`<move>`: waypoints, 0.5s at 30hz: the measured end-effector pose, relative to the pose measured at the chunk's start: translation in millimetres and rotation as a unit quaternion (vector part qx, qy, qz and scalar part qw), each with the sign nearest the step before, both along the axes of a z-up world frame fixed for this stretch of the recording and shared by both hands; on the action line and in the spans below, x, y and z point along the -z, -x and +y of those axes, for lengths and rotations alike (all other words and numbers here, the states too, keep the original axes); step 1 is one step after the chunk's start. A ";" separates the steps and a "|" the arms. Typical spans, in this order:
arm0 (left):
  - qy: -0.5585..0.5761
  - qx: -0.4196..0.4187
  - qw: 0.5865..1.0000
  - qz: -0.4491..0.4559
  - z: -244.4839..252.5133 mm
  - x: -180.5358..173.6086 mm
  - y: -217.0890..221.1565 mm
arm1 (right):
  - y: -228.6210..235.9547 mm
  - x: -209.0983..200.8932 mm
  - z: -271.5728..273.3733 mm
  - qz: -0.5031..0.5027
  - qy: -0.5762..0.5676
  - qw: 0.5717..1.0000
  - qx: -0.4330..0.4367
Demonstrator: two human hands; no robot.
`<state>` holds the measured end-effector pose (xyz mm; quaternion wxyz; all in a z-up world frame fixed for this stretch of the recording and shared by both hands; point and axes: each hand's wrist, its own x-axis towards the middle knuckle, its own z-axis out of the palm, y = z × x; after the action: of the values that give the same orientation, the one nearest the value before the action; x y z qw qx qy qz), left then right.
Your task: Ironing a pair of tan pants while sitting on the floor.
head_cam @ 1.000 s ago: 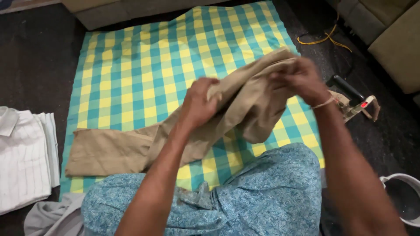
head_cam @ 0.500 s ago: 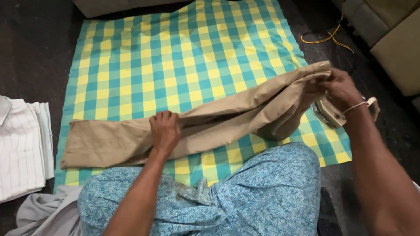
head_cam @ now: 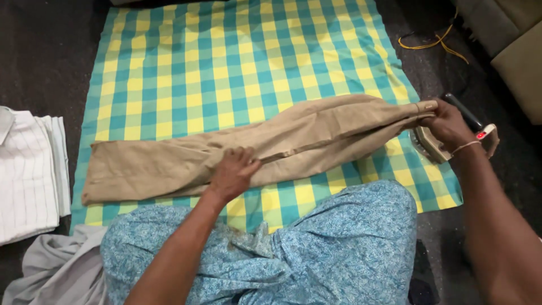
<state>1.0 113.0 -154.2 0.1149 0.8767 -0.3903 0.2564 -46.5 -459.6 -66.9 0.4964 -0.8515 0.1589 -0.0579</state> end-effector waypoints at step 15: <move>-0.137 -0.070 0.979 0.133 -13.5 41.0 -4.2 | 34.9 10.3 -14.1 0.123 0.216 0.965 -0.079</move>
<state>5.1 99.5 -195.2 0.0264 0.9357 -0.3403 0.0896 -81.4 -473.7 -77.1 0.2804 -0.9488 0.1348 0.0541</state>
